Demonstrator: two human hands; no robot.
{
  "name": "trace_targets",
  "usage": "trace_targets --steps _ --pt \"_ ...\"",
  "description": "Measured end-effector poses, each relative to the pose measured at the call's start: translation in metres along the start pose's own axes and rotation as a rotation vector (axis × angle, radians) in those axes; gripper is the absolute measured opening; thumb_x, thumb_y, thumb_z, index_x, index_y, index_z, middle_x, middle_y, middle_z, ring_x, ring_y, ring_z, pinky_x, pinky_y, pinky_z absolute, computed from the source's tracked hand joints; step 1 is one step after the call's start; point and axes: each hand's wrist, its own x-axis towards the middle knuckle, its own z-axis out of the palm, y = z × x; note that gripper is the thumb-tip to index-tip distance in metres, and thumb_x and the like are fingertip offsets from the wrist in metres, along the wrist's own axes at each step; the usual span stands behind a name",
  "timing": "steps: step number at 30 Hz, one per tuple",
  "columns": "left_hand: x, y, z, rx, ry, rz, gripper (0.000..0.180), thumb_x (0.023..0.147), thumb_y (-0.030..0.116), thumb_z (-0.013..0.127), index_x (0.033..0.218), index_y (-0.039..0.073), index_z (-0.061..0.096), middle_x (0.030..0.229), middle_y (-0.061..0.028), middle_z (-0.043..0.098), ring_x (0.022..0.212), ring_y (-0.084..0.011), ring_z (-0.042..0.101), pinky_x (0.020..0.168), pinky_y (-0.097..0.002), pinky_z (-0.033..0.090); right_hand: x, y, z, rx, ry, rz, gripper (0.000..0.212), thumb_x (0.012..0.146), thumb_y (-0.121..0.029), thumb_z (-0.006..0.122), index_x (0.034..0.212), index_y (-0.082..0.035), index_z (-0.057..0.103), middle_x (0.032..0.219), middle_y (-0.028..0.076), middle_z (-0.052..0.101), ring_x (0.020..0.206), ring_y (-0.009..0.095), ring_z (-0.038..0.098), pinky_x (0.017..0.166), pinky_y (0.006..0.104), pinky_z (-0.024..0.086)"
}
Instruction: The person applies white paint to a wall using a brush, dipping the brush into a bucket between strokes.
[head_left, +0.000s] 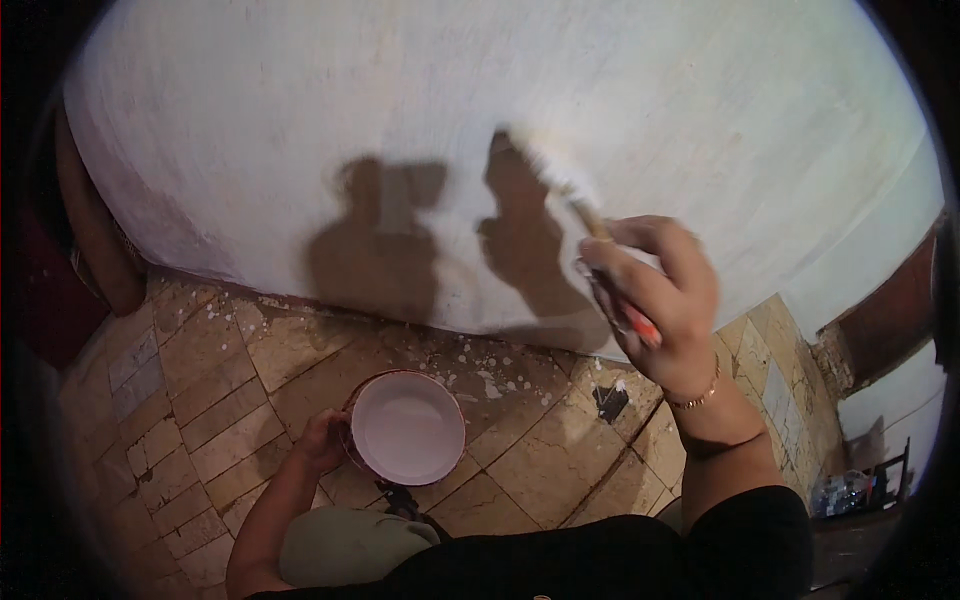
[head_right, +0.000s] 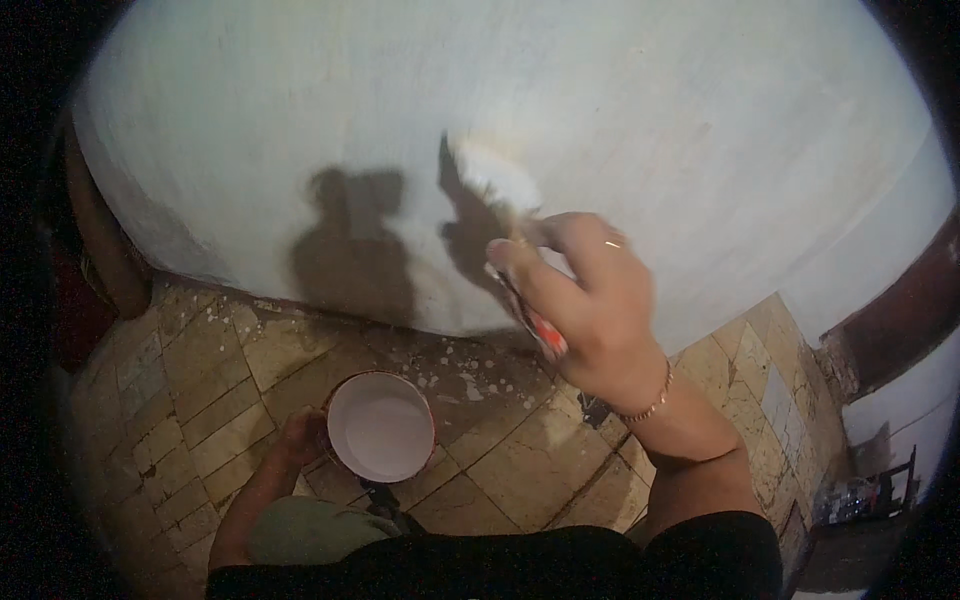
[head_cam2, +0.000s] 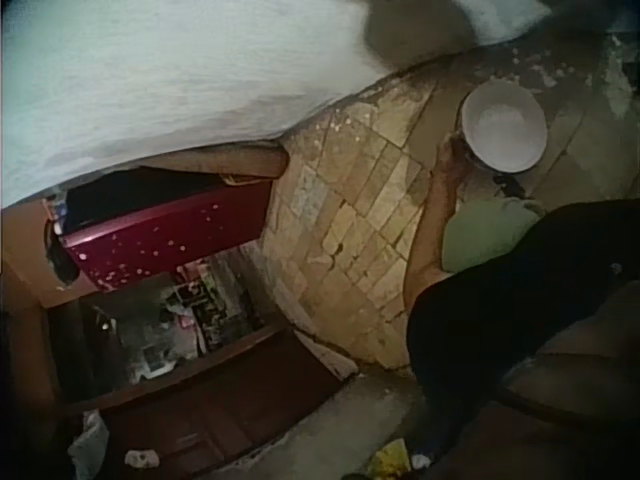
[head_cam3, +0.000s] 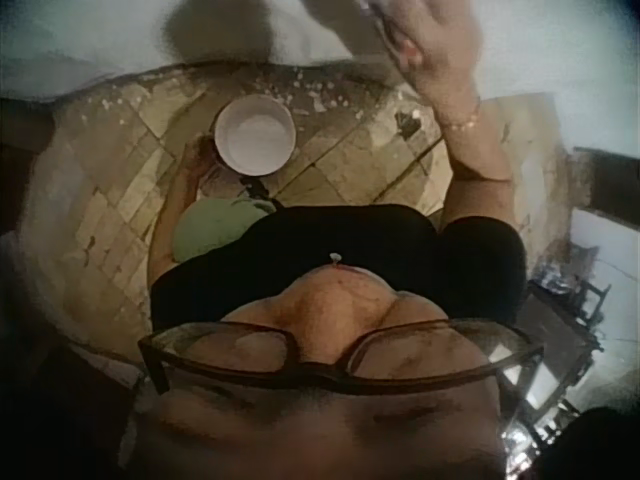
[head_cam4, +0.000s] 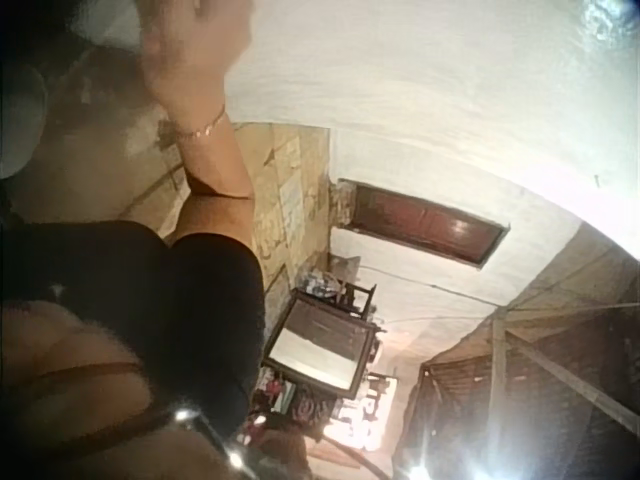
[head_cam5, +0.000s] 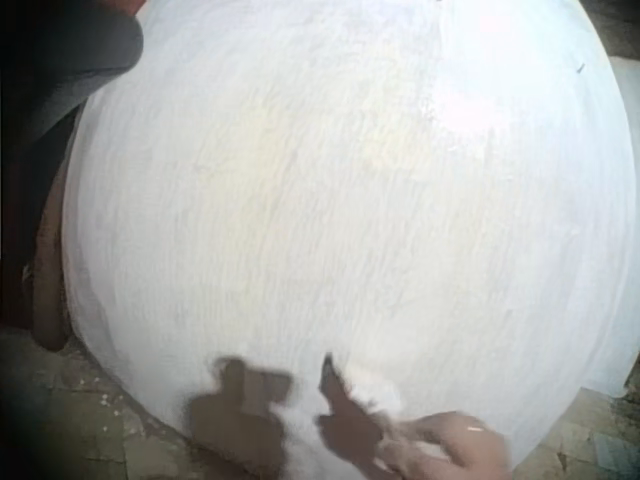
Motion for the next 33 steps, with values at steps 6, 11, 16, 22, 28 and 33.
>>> trace_targets --steps 6,11,16,22,28,33 --pt "-0.003 0.012 0.024 0.058 -0.03 -0.039 0.028 0.08 0.033 0.05 0.083 0.01 0.065 0.081 -0.0072 0.065 0.075 -0.0204 0.06 0.072 -0.0389 0.048 -0.017 0.013 0.056 -0.197 0.405 -0.174 0.035 0.062 -0.008 0.066 0.097 -0.009 0.069 0.09 0.014 0.058 0.081 0.028 0.059 0.07 0.0381 0.052" --pt "-0.011 0.013 0.031 0.009 0.035 -0.045 0.042 0.081 0.035 0.049 0.102 0.002 0.063 0.098 -0.015 0.065 0.088 -0.0279 0.061 0.083 -0.0443 0.046 -0.088 0.008 0.15 -0.045 0.04 -0.243 0.037 0.067 -0.013 0.063 0.103 -0.006 0.065 0.095 0.015 0.054 0.084 0.027 0.058 0.067 0.036 0.053" --pt "-0.015 0.019 0.053 0.074 0.033 -0.01 0.044 0.08 0.035 0.048 0.105 0.002 0.062 0.098 -0.0124 0.065 0.086 -0.0265 0.061 0.082 -0.0432 0.046 -0.145 -0.01 0.189 0.175 -0.261 -0.196 0.024 0.073 -0.013 0.058 0.095 -0.003 0.062 0.089 0.016 0.05 0.079 0.027 0.058 0.061 0.0344 0.051" --pt "-0.007 0.011 0.031 0.016 0.018 -0.047 0.043 0.081 0.035 0.048 0.103 0.002 0.063 0.096 -0.0119 0.066 0.084 -0.0263 0.062 0.078 -0.0416 0.048 -0.14 0.015 0.217 0.354 -0.577 0.213 0.016 0.08 -0.01 0.056 0.094 -0.002 0.057 0.094 0.019 0.051 0.081 0.034 0.058 0.066 0.0395 0.05" --pt "-0.009 0.013 0.034 -0.006 -0.061 -0.054 0.043 0.081 0.036 0.048 0.102 0.001 0.063 0.094 -0.0133 0.066 0.084 -0.0269 0.062 0.076 -0.042 0.049 -0.043 0.019 0.093 0.455 -0.103 0.193 0.034 0.073 0.006 0.06 0.105 -0.005 0.061 0.1 0.015 0.055 0.084 0.032 0.058 0.075 0.0364 0.05" --pt "-0.009 0.005 0.007 -0.024 -0.023 0.018 0.036 0.081 0.032 0.049 0.095 0.003 0.064 0.086 -0.0103 0.065 0.08 -0.0239 0.062 0.074 -0.0394 0.049 -0.029 -0.007 0.027 0.222 0.206 0.167 0.041 0.065 0.005 0.067 0.104 -0.007 0.064 0.09 0.014 0.054 0.08 0.026 0.058 0.069 0.0343 0.05"
